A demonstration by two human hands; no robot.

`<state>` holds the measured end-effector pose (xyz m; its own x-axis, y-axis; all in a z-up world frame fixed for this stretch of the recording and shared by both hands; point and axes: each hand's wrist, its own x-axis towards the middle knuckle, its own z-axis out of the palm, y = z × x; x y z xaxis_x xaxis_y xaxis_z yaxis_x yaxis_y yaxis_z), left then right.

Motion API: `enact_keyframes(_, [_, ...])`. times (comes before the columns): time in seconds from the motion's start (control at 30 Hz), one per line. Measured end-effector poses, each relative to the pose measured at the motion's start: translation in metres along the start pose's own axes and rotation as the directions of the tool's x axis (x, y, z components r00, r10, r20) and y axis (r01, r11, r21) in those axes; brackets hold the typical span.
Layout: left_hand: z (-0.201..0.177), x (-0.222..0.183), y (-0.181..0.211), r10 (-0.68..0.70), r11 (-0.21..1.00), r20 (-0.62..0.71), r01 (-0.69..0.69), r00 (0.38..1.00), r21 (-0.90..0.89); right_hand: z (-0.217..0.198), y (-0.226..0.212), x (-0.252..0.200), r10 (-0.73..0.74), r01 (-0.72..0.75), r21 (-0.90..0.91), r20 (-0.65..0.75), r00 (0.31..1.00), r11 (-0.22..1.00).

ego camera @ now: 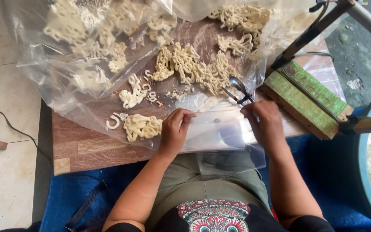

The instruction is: Packaging individual crackers into small plastic bags from a large pile on a production floor.

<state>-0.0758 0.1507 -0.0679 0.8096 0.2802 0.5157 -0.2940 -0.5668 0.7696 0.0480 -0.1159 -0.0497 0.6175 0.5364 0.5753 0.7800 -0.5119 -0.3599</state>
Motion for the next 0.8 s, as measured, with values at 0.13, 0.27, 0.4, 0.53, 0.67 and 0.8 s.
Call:
enact_keyframes(0.13, [0.013,-0.001,-0.006,-0.176,0.965,-0.023,0.168,0.984,-0.203,0.019,-0.006,0.01,-0.005,0.019,0.159,-0.085,0.996,0.987])
enact_keyframes(0.27, [0.022,0.006,0.014,-0.384,0.704,0.178,0.412,0.906,-0.578,0.026,-0.01,0.016,-0.026,0.029,0.026,-0.1,0.995,0.999])
enact_keyframes(0.4, [0.025,0.007,0.056,-0.266,0.824,0.328,0.391,0.906,-0.41,0.039,-0.066,0.004,-0.091,0.014,0.545,0.114,0.989,0.838])
enact_keyframes(0.53, [0.035,0.002,0.036,-0.359,0.593,0.277,0.447,0.891,-0.67,0.025,-0.065,-0.001,-0.023,-0.046,0.616,0.103,0.994,0.786])
enact_keyframes(0.67, [0.021,0.005,0.074,-0.052,0.938,0.307,0.152,0.95,-0.31,0.001,-0.06,0.009,0.186,-0.209,0.605,0.1,0.977,0.768])
enact_keyframes(0.8, [0.006,0.022,0.09,0.104,0.994,0.434,-0.075,0.895,-0.084,-0.037,-0.063,0.034,0.062,-0.137,0.409,0.191,0.98,0.902])
